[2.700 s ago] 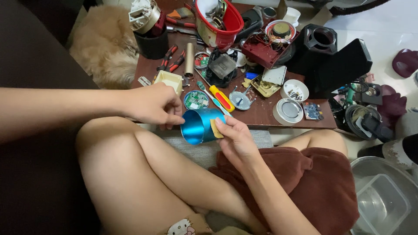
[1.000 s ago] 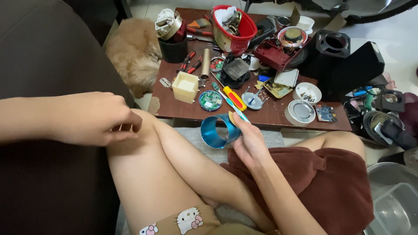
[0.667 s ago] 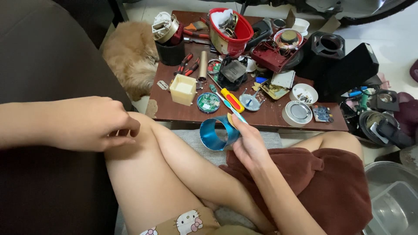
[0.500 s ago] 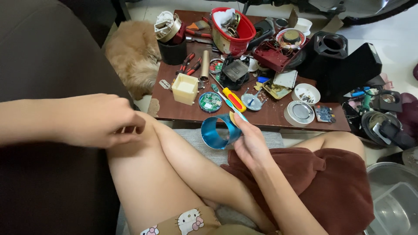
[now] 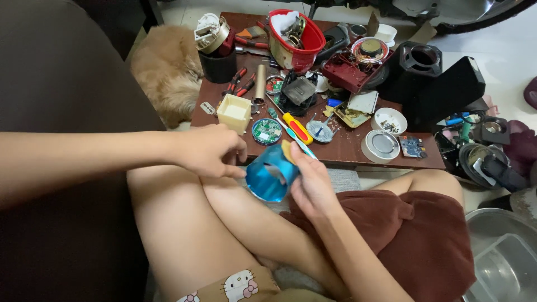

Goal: The person manually sands a blue cylindrical metal piece using a small piece of sandpaper.

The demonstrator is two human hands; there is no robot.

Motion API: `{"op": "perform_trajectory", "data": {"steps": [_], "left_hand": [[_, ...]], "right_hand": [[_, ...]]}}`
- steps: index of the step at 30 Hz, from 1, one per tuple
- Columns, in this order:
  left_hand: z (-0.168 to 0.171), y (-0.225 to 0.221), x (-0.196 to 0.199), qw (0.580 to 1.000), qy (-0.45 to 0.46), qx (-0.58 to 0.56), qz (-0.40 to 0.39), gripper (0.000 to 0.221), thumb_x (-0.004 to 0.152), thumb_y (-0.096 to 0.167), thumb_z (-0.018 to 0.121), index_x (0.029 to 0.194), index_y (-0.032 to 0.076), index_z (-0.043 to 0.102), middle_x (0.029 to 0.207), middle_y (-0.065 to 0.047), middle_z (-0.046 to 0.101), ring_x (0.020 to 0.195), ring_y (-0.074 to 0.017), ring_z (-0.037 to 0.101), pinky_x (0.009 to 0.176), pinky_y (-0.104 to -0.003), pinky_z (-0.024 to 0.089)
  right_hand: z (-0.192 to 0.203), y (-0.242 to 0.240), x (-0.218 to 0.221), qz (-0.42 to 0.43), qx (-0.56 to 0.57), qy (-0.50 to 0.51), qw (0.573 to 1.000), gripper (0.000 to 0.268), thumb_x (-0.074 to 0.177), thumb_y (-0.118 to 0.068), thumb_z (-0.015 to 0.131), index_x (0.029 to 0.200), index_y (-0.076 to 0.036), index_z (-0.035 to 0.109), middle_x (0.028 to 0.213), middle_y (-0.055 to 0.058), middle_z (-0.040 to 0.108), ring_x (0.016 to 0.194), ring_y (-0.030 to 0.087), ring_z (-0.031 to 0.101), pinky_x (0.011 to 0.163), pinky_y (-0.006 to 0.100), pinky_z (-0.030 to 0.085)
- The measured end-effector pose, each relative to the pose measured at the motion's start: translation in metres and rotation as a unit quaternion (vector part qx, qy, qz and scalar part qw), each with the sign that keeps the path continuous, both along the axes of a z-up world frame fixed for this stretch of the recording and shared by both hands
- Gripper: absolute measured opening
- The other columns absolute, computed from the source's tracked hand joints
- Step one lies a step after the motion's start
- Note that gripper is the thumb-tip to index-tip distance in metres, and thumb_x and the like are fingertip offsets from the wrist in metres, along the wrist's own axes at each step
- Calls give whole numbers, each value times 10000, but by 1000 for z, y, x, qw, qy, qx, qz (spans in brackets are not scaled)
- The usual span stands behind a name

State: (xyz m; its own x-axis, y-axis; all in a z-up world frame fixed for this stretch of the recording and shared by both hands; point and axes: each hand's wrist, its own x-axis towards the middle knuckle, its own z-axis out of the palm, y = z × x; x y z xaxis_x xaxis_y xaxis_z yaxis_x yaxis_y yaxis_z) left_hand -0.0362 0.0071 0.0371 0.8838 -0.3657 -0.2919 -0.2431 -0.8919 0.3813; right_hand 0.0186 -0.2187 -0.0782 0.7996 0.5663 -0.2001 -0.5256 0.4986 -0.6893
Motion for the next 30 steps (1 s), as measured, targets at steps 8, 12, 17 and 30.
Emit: {"op": "perform_trajectory", "data": {"steps": [8, 12, 17, 30], "left_hand": [[-31, 7, 8, 991, 13, -116, 72, 287, 926, 230, 639, 782, -1, 730, 691, -144, 757, 637, -280, 751, 640, -395, 604], [-21, 1, 3, 989, -147, 12, -28, 256, 921, 235, 642, 807, 28, 740, 724, -213, 697, 695, -407, 679, 664, -492, 556], [31, 6, -9, 985, -83, 117, -97, 332, 946, 333, 584, 846, 50, 727, 746, -206, 694, 726, -415, 668, 699, -511, 547], [64, 53, -6, 958, -24, 265, -107, 302, 935, 365, 535, 968, 142, 736, 845, -138, 732, 761, -361, 693, 751, -477, 554]], "right_hand": [[5, -9, 2, 55, 25, -86, 994, 299, 965, -172, 663, 1206, 3, 640, 1142, 77, 700, 1024, 144, 676, 964, 344, 554], [11, -4, -2, 54, -14, -43, 997, 319, 998, -257, 643, 1101, 41, 695, 1008, 107, 749, 834, 175, 696, 725, 348, 575], [-16, -7, 4, 37, -28, -6, 999, 280, 1003, -253, 677, 1080, 14, 715, 939, 77, 748, 741, 157, 677, 647, 325, 559], [-21, -11, 13, 11, -77, 21, 997, 253, 988, -244, 674, 1063, -4, 711, 923, 54, 747, 737, 133, 678, 625, 310, 555]]}}
